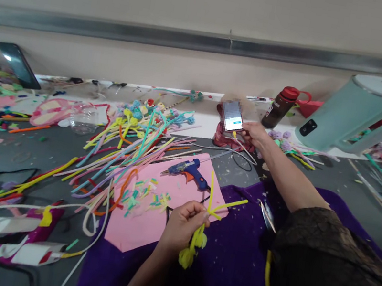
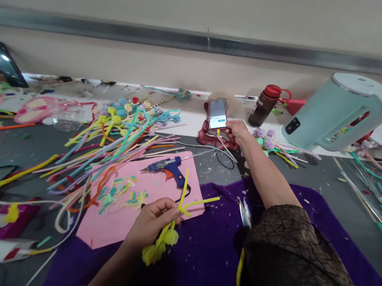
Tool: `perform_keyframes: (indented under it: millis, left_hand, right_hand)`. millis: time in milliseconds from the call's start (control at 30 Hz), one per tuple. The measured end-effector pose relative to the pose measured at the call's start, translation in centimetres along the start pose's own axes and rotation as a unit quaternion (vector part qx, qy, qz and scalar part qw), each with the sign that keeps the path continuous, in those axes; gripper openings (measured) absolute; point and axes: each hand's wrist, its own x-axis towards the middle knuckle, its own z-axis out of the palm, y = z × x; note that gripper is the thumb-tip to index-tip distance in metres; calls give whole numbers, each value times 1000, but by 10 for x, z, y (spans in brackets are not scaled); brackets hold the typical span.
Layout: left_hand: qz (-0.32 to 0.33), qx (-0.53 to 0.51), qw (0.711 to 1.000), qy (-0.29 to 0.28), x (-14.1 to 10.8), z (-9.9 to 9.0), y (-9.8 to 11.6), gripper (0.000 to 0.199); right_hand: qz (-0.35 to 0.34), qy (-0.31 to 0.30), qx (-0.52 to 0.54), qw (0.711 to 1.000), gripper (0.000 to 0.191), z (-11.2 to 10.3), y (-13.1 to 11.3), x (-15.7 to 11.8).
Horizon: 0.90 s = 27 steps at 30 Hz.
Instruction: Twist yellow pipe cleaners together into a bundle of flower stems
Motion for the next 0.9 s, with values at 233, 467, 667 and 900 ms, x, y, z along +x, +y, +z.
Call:
perform_keyframes:
  millis: [233,467,667,900]
  left_hand:
    - [-4,29,1000,-7,-4,1,4,20]
    - [16,52,998,-23,-3,0,-1,20]
    - [25,56,998,-23,-2,1,-4,21]
    - [33,50,998,-17,0,0,-8,21]
  right_hand:
    - [-19,-56,21,998,9,1,-17,-40]
    - [-40,-117,31,992,20,-4,-26,-89]
    - [-59,-141,33,988,28,-3,-37,-111]
    - [-94,-183,33,978,28,11,-48,-116]
